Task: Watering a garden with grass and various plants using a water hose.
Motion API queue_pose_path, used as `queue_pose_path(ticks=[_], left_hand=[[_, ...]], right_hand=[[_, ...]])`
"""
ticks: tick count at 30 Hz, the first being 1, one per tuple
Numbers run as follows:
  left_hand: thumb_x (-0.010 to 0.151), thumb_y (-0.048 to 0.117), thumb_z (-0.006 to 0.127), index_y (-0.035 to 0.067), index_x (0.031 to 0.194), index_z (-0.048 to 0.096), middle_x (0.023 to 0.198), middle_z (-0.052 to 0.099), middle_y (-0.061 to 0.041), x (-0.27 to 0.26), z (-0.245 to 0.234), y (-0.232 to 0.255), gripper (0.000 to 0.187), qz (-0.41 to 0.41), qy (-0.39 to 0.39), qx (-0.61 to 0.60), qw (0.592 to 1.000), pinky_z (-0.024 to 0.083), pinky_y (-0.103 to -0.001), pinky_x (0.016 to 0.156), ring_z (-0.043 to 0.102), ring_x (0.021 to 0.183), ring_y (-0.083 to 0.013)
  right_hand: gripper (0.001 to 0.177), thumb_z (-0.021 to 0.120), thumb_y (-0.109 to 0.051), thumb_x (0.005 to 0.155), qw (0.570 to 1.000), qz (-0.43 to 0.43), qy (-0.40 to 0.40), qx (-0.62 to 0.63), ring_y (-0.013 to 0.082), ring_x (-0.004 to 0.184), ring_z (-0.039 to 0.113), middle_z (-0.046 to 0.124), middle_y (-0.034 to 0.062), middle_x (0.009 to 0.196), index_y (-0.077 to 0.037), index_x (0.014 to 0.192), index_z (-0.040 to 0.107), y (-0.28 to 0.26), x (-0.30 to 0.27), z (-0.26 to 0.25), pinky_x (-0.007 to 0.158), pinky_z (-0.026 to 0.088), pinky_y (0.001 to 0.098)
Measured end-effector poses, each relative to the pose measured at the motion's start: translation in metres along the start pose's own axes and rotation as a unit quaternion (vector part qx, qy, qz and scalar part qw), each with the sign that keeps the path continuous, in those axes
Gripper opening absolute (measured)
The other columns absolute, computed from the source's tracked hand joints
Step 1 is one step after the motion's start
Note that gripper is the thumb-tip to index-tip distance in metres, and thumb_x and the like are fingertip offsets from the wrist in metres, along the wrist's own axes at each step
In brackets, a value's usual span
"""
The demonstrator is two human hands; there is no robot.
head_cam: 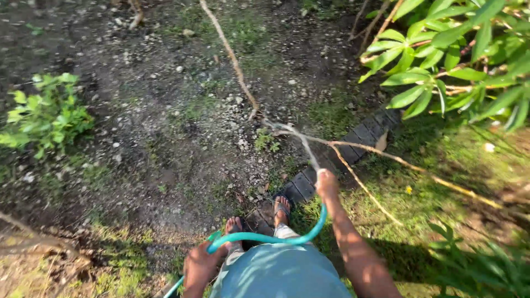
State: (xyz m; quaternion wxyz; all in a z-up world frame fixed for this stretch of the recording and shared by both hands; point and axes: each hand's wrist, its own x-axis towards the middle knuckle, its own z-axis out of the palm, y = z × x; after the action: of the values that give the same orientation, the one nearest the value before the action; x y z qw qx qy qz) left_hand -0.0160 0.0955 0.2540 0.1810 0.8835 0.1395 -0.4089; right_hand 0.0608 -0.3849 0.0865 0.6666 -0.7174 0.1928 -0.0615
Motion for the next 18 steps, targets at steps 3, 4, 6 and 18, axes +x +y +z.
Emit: queue_pose_path(ticks=[3, 4, 6, 18], left_hand=[[0.088, 0.072, 0.058, 0.019, 0.080, 0.067, 0.052, 0.050, 0.010, 0.017, -0.005, -0.031, 0.055, 0.056, 0.038, 0.011, 0.998, 0.036, -0.023, 0.037, 0.040, 0.039, -0.0047], [0.084, 0.076, 0.057, 0.018, 0.075, 0.068, 0.047, 0.049, 0.009, 0.015, -0.007, -0.039, 0.060, 0.064, 0.061, -0.009, 0.996, 0.034, -0.027, 0.038, 0.040, 0.038, -0.0071], [0.081, 0.071, 0.064, 0.024, 0.099, 0.072, 0.055, 0.059, 0.004, -0.010, -0.049, -0.024, 0.051, 0.041, 0.037, -0.058, 0.997, 0.039, -0.030, 0.046, 0.048, 0.045, -0.0112], [0.079, 0.073, 0.069, 0.011, 0.071, 0.065, 0.057, 0.056, -0.004, 0.041, -0.046, -0.026, 0.063, 0.173, 0.109, 0.005, 0.979, 0.043, -0.040, 0.051, 0.050, 0.049, -0.0230]], right_hand=[[0.011, 0.055, -0.014, 0.103, 0.997, 0.019, 0.027, 0.067, 0.0054, 0.041, 0.043, 0.057, -0.0067, 0.065, -0.015, 0.105, 0.066, -0.043, -0.042, 0.033, 0.031, 0.037, 0.0225], [0.016, 0.051, -0.015, 0.102, 0.951, 0.263, 0.150, -0.069, 0.0092, 0.042, 0.041, 0.055, -0.0023, 0.067, -0.011, 0.107, 0.066, -0.098, -0.061, 0.058, 0.031, 0.031, 0.0253], [0.024, 0.043, -0.019, 0.106, 0.936, 0.277, 0.147, -0.161, 0.0097, 0.049, 0.045, 0.056, -0.0009, 0.073, -0.011, 0.116, 0.063, -0.112, -0.077, 0.064, 0.039, 0.036, 0.0272], [0.017, 0.060, -0.019, 0.102, 0.949, 0.193, 0.156, 0.195, 0.0105, 0.039, 0.048, 0.062, 0.0026, 0.069, -0.011, 0.117, 0.064, -0.124, -0.152, 0.050, 0.027, 0.037, 0.0258]])
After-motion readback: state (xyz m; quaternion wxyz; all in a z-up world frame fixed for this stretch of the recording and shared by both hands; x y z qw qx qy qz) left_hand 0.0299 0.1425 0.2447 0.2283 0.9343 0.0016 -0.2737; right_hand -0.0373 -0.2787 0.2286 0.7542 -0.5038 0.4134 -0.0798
